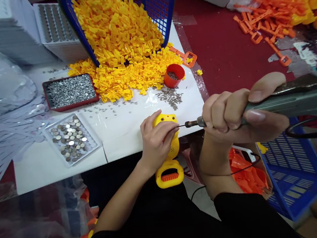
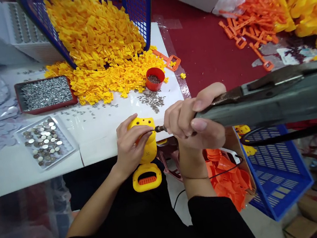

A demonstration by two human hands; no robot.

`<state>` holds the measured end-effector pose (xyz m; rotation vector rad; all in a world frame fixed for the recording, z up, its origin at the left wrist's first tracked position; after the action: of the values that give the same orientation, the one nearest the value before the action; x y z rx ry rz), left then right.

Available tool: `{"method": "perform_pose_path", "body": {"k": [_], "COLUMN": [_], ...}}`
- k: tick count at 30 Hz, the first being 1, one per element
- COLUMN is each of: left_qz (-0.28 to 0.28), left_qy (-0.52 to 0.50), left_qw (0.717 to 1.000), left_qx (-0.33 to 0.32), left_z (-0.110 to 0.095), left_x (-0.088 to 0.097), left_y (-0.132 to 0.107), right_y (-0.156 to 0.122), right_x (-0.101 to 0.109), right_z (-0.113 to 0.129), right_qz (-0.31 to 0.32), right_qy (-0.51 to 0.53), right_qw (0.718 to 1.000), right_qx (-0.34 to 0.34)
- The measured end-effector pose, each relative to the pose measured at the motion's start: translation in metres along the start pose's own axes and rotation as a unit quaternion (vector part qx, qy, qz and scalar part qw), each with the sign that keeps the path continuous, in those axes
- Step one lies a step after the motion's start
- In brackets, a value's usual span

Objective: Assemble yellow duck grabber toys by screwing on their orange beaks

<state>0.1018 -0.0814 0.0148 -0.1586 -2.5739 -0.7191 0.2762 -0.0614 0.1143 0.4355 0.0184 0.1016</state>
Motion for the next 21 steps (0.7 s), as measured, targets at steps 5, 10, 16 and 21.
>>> {"method": "perform_pose_path", "body": {"k": [5, 10, 16, 21], "left_qz": [0.004, -0.005, -0.008, -0.008], "left_qy": [0.012, 0.044, 0.064, 0.073], "left_qw": [1.000, 0.999, 0.998, 0.997], "left_qx": [-0.009, -0.009, -0.006, -0.006], "left_z": [0.002, 0.004, 0.003, 0.003], "left_x": [-0.002, -0.007, -0.009, -0.008], "left_y": [0.000, -0.004, -0.006, -0.006], "right_y": [0.004, 0.004, 0.000, -0.005], "right_x": [-0.008, -0.012, -0.014, -0.014], "right_z": [0.000, 0.000, 0.000, -0.010], "right_qz": [0.015, 0.009, -0.008, -0.009], "right_qy": [0.032, 0.057, 0.076, 0.089], "right_qw": [0.999, 0.997, 0.996, 0.995], "right_qx": [0.027, 0.041, 0.055, 0.046]}}
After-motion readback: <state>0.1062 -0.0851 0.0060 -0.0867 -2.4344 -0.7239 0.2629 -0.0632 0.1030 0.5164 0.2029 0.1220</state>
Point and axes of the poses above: each hand's wrist, its own y-axis towards the middle knuckle, its own x-axis out of the back of the hand, z = x × y, the point moved 1 cm from there along y, towards the middle knuckle, and after that the axes turned 5 degrees about y, right-handed, at the moved point
